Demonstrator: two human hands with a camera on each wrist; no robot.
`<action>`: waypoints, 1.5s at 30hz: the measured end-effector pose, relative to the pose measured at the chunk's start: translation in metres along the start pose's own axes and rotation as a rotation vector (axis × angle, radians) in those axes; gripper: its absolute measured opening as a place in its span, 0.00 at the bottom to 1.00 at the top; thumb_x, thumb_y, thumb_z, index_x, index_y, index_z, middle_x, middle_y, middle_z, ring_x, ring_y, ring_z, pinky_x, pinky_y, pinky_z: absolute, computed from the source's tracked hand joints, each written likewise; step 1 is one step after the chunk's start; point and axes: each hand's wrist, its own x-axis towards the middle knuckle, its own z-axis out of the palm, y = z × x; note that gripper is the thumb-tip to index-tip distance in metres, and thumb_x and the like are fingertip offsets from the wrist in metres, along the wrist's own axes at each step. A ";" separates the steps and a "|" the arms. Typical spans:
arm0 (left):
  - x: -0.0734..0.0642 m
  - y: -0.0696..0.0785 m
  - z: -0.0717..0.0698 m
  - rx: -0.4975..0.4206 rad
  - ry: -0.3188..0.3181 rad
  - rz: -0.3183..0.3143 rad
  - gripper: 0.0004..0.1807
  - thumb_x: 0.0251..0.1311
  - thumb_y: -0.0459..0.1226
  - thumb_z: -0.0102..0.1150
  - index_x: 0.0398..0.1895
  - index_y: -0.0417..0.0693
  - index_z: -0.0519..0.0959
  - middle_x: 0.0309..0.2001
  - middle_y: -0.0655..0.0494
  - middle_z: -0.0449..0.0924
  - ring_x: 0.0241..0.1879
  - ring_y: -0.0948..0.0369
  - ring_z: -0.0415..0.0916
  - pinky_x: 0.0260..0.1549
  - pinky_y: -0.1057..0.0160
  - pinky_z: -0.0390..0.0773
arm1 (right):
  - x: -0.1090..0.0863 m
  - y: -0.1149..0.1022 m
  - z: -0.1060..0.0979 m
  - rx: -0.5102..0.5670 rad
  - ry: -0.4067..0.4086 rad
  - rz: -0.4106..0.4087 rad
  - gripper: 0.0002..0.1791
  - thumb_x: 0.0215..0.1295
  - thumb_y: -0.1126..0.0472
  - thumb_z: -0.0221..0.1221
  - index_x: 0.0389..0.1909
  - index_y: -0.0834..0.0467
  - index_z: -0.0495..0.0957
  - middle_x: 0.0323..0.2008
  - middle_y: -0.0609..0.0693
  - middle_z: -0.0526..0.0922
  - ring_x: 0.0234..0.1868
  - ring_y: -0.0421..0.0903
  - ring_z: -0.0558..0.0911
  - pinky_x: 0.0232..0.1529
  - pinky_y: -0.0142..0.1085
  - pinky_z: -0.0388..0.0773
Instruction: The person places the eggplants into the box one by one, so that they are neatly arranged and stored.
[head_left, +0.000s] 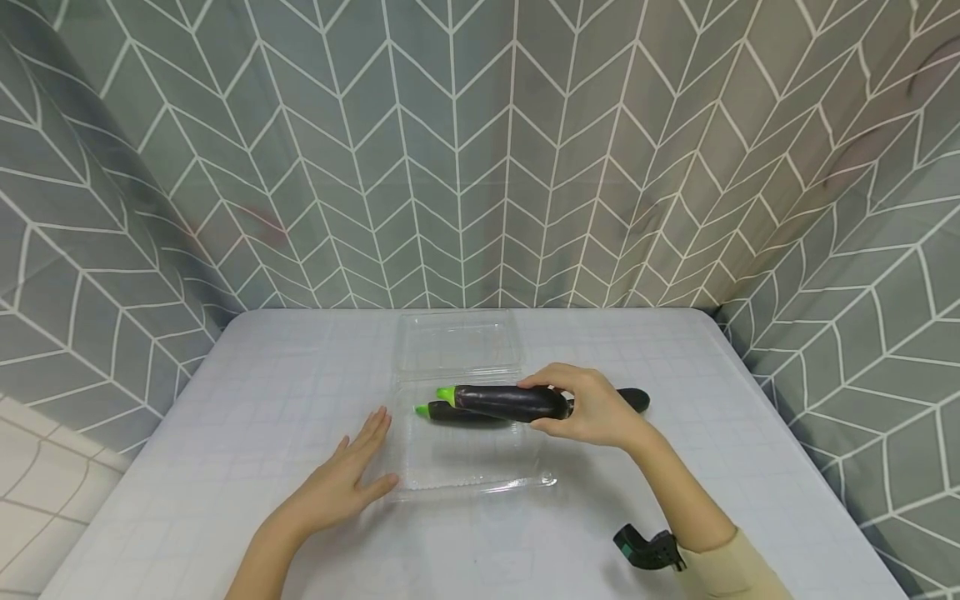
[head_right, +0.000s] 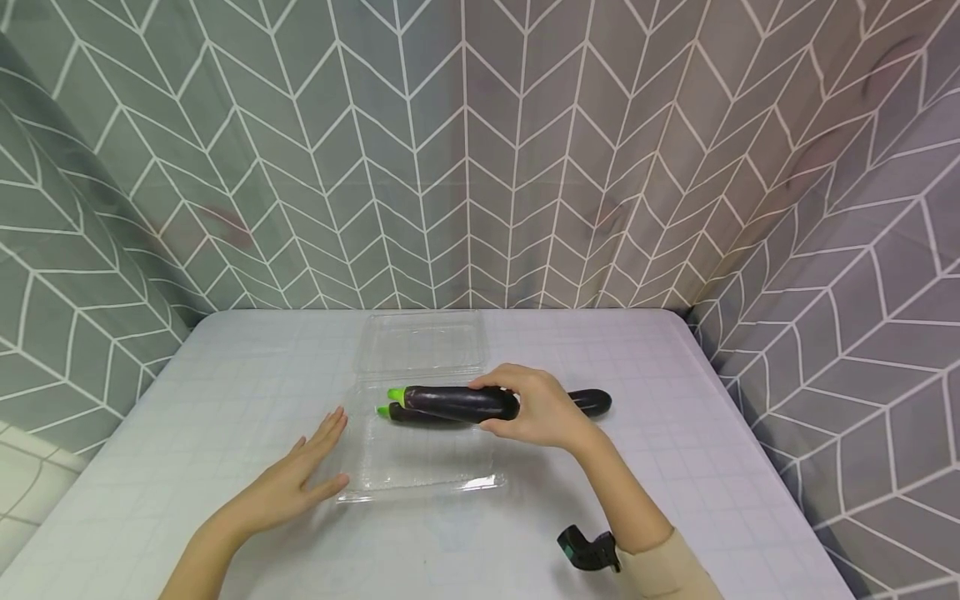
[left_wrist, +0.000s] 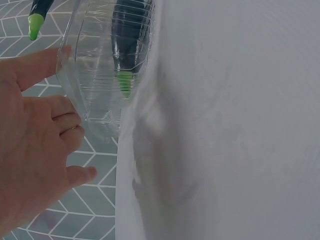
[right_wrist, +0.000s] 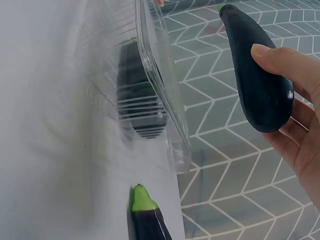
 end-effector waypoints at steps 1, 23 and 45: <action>0.000 0.000 0.000 -0.007 -0.003 -0.003 0.45 0.65 0.49 0.57 0.74 0.36 0.48 0.75 0.41 0.40 0.73 0.46 0.41 0.66 0.34 0.43 | 0.001 0.000 0.001 0.006 -0.003 0.003 0.25 0.49 0.60 0.73 0.52 0.50 0.80 0.47 0.41 0.82 0.49 0.40 0.80 0.48 0.45 0.80; 0.000 0.000 -0.001 0.002 0.004 -0.011 0.45 0.63 0.48 0.58 0.74 0.35 0.49 0.75 0.41 0.42 0.73 0.45 0.42 0.65 0.34 0.44 | 0.017 0.003 0.024 0.023 -0.024 -0.001 0.26 0.48 0.59 0.74 0.51 0.50 0.81 0.46 0.39 0.82 0.45 0.37 0.78 0.43 0.35 0.78; -0.001 -0.001 0.001 0.002 0.015 0.003 0.45 0.64 0.48 0.57 0.74 0.35 0.49 0.75 0.41 0.42 0.73 0.47 0.42 0.66 0.34 0.44 | 0.013 0.018 0.070 -0.106 -0.136 0.074 0.26 0.48 0.57 0.74 0.52 0.49 0.81 0.48 0.43 0.82 0.51 0.43 0.80 0.51 0.39 0.78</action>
